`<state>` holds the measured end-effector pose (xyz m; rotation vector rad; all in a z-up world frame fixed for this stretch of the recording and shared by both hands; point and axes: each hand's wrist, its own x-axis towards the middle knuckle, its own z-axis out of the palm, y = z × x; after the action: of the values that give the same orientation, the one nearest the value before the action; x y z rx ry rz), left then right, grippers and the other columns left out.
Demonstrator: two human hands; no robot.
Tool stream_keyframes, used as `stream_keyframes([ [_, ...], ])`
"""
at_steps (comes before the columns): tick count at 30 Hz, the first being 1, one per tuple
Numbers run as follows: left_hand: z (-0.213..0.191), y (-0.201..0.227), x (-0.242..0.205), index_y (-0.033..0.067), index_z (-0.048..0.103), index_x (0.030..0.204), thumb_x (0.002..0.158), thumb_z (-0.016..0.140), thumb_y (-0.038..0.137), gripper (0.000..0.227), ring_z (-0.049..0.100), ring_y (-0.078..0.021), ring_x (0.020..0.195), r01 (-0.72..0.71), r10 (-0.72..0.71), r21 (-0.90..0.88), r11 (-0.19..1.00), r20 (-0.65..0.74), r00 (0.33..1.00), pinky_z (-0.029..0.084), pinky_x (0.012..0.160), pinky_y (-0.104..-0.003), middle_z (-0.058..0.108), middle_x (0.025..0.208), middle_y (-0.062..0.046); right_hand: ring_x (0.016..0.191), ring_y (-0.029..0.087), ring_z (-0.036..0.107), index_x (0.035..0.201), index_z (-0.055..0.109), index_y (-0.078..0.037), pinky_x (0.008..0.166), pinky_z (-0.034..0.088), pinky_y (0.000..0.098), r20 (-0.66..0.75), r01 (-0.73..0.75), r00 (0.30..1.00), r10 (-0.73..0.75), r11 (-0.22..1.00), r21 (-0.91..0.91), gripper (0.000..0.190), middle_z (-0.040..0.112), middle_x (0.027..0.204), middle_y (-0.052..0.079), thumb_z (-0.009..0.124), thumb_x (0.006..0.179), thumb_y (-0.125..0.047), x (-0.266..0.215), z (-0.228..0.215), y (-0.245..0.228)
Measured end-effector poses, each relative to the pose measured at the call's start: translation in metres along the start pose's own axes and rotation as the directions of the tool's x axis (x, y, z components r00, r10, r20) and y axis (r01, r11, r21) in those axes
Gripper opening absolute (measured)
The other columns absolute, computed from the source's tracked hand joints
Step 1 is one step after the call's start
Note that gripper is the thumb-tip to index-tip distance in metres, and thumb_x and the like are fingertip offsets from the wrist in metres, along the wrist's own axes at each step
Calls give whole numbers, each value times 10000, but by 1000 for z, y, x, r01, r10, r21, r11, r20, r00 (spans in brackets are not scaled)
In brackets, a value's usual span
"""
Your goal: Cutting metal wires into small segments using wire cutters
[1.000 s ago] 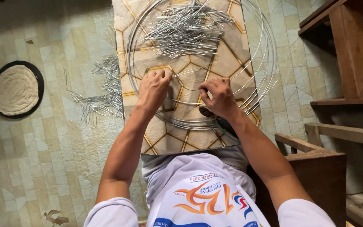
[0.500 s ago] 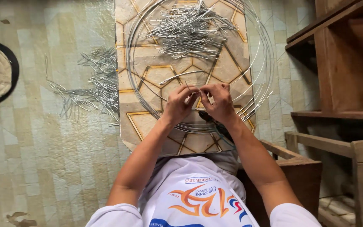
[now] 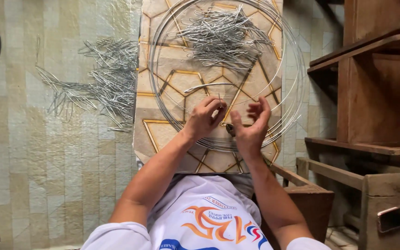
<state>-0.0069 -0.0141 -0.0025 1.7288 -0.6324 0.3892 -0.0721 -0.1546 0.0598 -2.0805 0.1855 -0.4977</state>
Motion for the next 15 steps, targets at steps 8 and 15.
stream_keyframes([
  [8,-5,7,1,87,686,1048,923,669,106,128,699,-335,841,-75,75,6,997,-7,997,589,789,-409,687,979,-96,1118,145,582,1628,-63,-49,870,494,182,55,-346,933,357,840,418,1300,453,1395,168,943,819,-204,-13,46,16],
  [15,-23,39,23,63,665,932,994,553,81,130,672,-337,734,-97,99,34,995,-62,993,588,692,-381,647,831,-105,892,115,655,1591,139,45,802,558,221,26,-405,877,479,711,575,1155,667,1082,125,945,796,-186,-8,70,40],
])
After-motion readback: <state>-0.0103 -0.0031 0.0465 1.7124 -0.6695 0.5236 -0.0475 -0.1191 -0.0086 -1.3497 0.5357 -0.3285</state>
